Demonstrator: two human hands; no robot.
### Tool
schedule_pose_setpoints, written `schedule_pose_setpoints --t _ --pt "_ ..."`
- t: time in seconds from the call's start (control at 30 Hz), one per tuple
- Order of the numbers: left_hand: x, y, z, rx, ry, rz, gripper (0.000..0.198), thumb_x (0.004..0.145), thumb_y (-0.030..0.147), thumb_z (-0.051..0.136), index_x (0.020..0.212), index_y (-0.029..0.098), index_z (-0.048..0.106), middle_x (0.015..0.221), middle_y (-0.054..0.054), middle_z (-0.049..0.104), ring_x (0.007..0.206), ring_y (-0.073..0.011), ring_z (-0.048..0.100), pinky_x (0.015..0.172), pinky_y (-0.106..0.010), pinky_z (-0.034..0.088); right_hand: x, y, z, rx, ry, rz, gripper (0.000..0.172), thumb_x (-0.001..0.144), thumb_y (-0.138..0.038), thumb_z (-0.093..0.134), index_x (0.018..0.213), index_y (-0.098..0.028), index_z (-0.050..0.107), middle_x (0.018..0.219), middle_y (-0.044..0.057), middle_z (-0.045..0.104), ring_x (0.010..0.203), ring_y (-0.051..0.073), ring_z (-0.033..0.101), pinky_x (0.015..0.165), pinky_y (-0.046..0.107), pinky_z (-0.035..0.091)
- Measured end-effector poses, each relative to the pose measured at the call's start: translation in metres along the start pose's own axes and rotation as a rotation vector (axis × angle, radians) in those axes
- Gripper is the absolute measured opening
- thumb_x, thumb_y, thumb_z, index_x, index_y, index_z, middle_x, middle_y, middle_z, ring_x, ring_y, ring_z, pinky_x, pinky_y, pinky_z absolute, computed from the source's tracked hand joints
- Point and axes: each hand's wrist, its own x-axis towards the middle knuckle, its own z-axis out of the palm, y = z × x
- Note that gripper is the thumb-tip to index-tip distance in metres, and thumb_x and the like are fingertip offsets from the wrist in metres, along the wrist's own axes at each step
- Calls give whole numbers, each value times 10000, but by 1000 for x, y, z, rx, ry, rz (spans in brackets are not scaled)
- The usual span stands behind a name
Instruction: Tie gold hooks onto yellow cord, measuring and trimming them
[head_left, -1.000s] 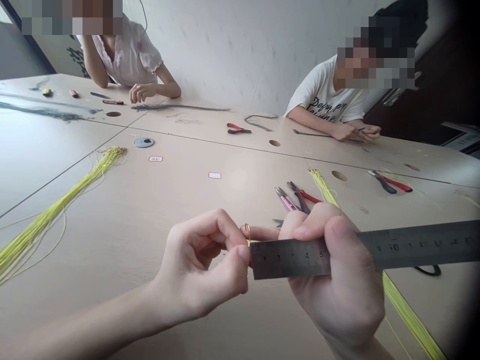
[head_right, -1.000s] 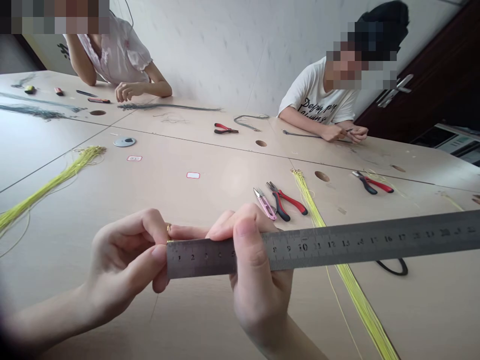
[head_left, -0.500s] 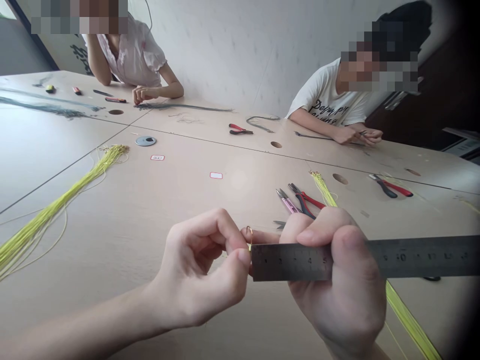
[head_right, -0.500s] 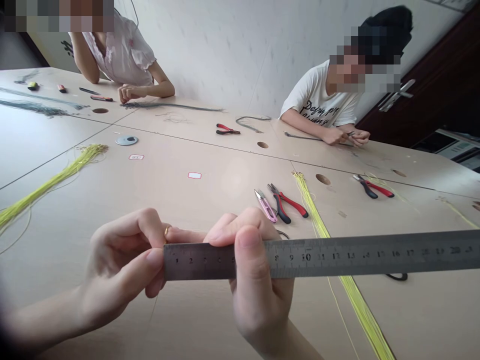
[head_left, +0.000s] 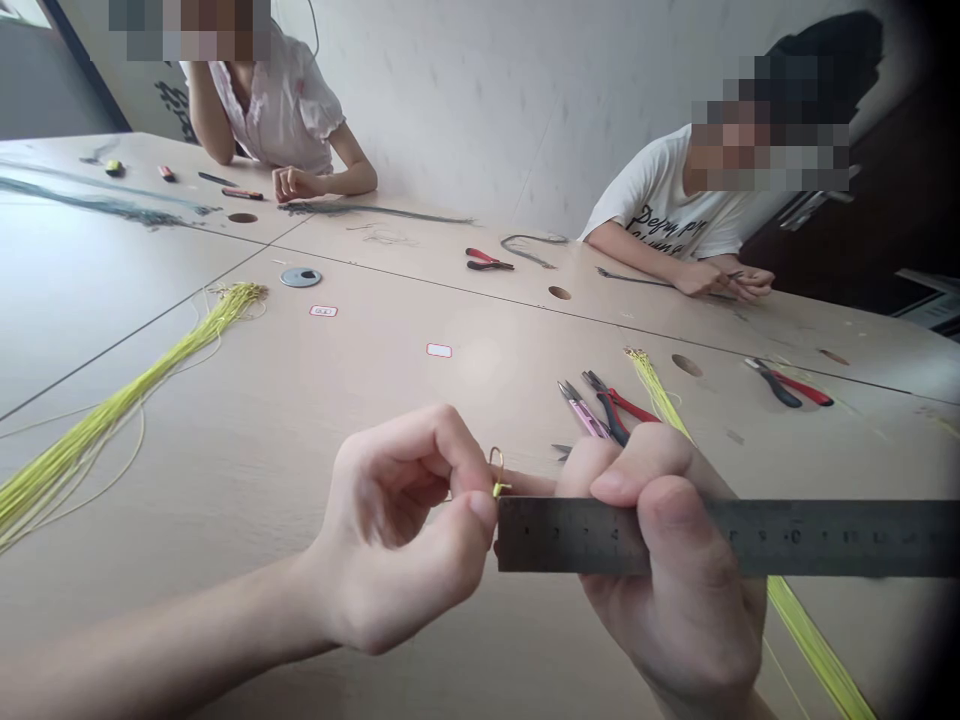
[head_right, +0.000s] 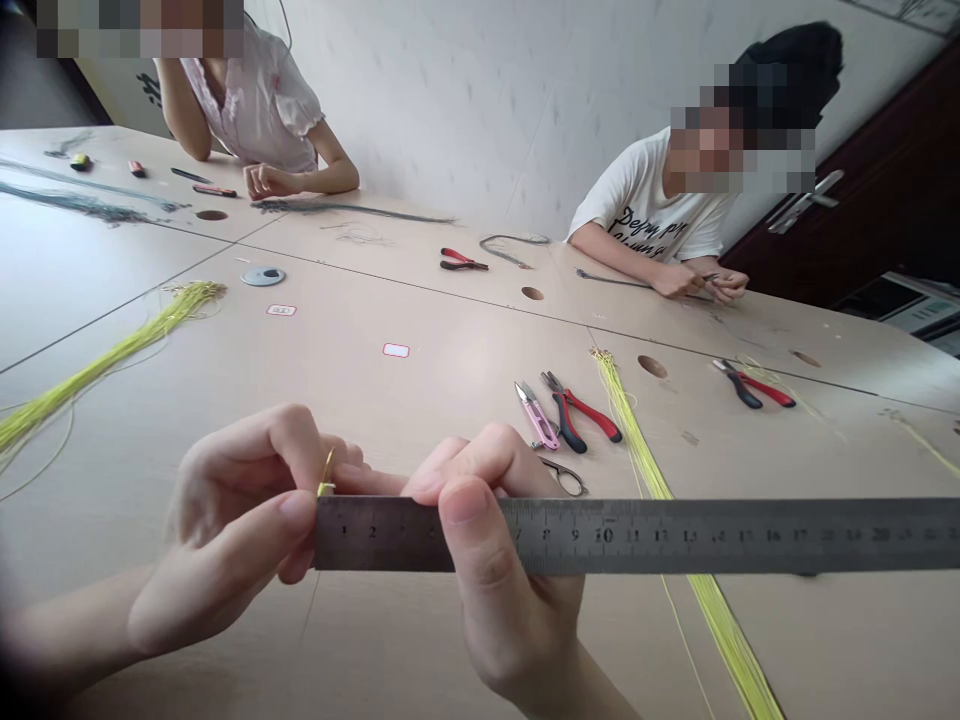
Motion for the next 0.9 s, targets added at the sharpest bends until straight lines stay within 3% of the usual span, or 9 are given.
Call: schedule_pose_setpoints --t 0.3,0.9 --pt "0 1 0 -17 -6 24 193 658 70 518 549 197 423 403 59 433 432 -95 415 431 -216 348 1 -2 -4 -85 12 -5 193 888 -348 494 775 -232 599 596 -44 493 523 100 467 529 283 438" --pt "-1 -4 -3 14 -46 74 168 685 85 502 590 198 422 416 62 425 436 -114 438 427 -241 364 2 -2 -3 25 -38 27 186 901 -319 469 773 -224 565 621 -31 545 529 150 615 516 350 534"
